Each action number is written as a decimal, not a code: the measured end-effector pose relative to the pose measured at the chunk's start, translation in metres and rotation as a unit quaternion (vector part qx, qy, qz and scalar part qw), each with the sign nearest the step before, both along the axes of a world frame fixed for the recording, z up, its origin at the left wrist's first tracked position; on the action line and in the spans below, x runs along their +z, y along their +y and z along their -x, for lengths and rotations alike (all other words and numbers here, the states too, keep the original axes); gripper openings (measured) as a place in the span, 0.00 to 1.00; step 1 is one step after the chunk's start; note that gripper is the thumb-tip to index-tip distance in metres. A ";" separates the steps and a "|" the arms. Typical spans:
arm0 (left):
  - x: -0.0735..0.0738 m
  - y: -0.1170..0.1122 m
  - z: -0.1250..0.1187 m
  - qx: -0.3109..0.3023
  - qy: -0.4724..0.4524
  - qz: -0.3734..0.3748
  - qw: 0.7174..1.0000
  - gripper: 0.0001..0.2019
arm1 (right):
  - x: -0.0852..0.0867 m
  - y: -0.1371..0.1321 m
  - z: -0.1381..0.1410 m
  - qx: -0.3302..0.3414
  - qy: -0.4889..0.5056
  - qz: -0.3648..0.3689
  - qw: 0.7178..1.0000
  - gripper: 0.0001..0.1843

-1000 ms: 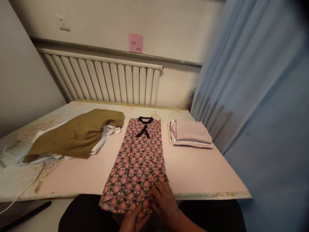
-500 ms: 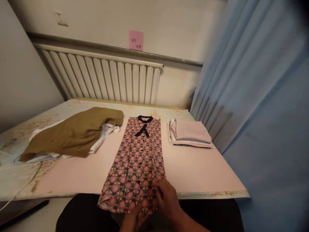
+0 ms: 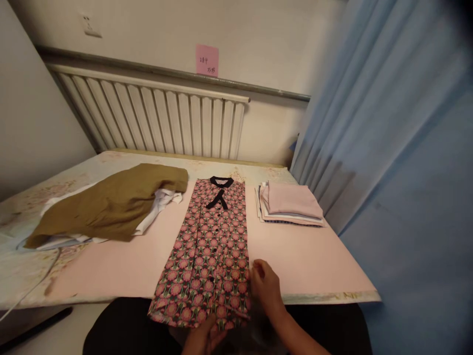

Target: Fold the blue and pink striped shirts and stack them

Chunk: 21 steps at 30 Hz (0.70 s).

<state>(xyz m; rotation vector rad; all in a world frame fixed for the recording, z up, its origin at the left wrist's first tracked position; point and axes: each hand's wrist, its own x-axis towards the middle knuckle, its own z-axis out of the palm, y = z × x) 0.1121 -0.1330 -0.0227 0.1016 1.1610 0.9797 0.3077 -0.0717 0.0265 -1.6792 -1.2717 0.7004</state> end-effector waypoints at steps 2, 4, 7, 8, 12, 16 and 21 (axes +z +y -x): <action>0.002 -0.001 0.000 -0.004 -0.008 -0.006 1.000 0.24 | -0.002 0.013 -0.008 -0.038 0.131 0.080 0.987 0.11; 0.004 -0.002 0.000 -0.013 -0.015 -0.014 1.000 0.23 | -0.005 0.018 -0.010 -0.033 0.228 0.132 0.964 0.15; 0.006 -0.003 0.000 -0.028 -0.032 -0.024 0.999 0.22 | -0.008 0.012 -0.004 -0.001 0.260 0.173 0.950 0.19; 0.007 -0.003 0.001 -0.030 -0.039 -0.026 0.998 0.22 | -0.009 0.007 -0.001 0.014 0.267 0.192 0.944 0.20; 0.008 -0.004 0.001 -0.041 -0.054 -0.024 0.997 0.22 | -0.010 -0.010 0.006 0.060 0.256 0.220 0.940 0.20; 0.001 -0.005 0.000 -0.065 -0.063 -0.013 0.996 0.24 | -0.017 -0.018 -0.006 0.062 0.137 0.170 0.974 0.12; -0.016 -0.008 0.000 -0.094 -0.074 0.002 0.993 0.24 | -0.017 -0.031 -0.031 0.093 -0.099 0.129 0.982 0.08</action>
